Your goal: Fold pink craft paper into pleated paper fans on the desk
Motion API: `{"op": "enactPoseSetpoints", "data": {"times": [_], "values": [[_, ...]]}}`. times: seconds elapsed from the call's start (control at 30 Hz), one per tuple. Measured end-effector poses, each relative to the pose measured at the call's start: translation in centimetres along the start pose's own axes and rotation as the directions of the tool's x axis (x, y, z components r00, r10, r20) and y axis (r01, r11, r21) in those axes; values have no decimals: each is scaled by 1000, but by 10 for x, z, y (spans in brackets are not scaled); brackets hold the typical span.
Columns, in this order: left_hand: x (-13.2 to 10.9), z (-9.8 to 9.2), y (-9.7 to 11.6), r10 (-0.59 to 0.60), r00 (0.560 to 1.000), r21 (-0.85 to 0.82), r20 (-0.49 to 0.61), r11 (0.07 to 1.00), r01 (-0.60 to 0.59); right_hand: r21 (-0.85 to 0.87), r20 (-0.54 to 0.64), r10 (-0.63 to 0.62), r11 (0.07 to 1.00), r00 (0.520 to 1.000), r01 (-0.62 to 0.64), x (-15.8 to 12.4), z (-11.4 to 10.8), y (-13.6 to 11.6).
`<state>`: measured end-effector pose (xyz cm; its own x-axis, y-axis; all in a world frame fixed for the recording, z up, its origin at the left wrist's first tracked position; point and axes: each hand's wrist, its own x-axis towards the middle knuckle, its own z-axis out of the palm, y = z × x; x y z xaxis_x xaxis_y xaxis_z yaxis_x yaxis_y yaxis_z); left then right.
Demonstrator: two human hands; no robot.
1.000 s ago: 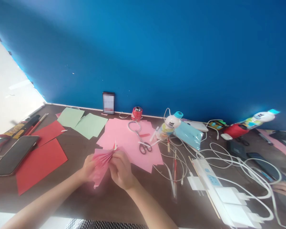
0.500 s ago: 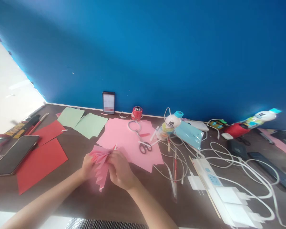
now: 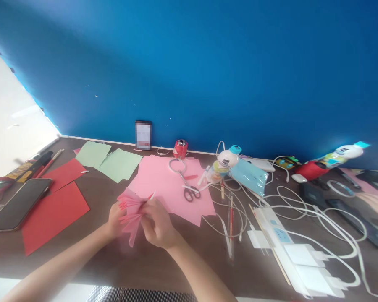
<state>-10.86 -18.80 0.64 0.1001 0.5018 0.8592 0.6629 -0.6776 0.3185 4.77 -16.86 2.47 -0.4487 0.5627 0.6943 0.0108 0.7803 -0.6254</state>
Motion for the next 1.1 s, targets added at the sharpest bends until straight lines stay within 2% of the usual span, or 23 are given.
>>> {"op": "enactPoseSetpoints", "data": {"times": [0.17, 0.3, 0.53, 0.8, 0.87, 0.97, 1.03, 1.1], "values": [[-2, 0, 0, -66, 998, -18, 18, 998, 67, 25, 6, 1, 1000, 1000, -1, -2, 1, 0], [-6, 1, 0, -38, 999, 4, 28, 999, 38, 21, 43, -14, 1000, 999, 13, -1, 0, 0], [-20, 3, -8, -49, 995, 59, 90, 997, 43, 63, -10, 14, 998, 1000, -13, -1, 2, -3], [-14, 2, -3, -71, 993, 25, 93, 997, 69, 69, -57, 45, 997, 997, -41, 1, 3, -6], [-13, 0, -2, -63, 993, 21, 96, 998, 61, 75, -65, 64, 995, 996, -59, 1, 3, -7], [-12, -1, -2, 7, 997, -72, 81, 997, -2, 89, -72, 74, 994, 995, -67, 0, 4, -7], [-15, -1, -3, -26, 993, -110, 116, 993, 39, 95, -81, 61, 994, 995, -53, 0, 5, -7], [-19, 0, -5, -134, 972, -108, 195, 982, 157, 85, -99, 45, 996, 994, -37, 0, 5, -6]]}}
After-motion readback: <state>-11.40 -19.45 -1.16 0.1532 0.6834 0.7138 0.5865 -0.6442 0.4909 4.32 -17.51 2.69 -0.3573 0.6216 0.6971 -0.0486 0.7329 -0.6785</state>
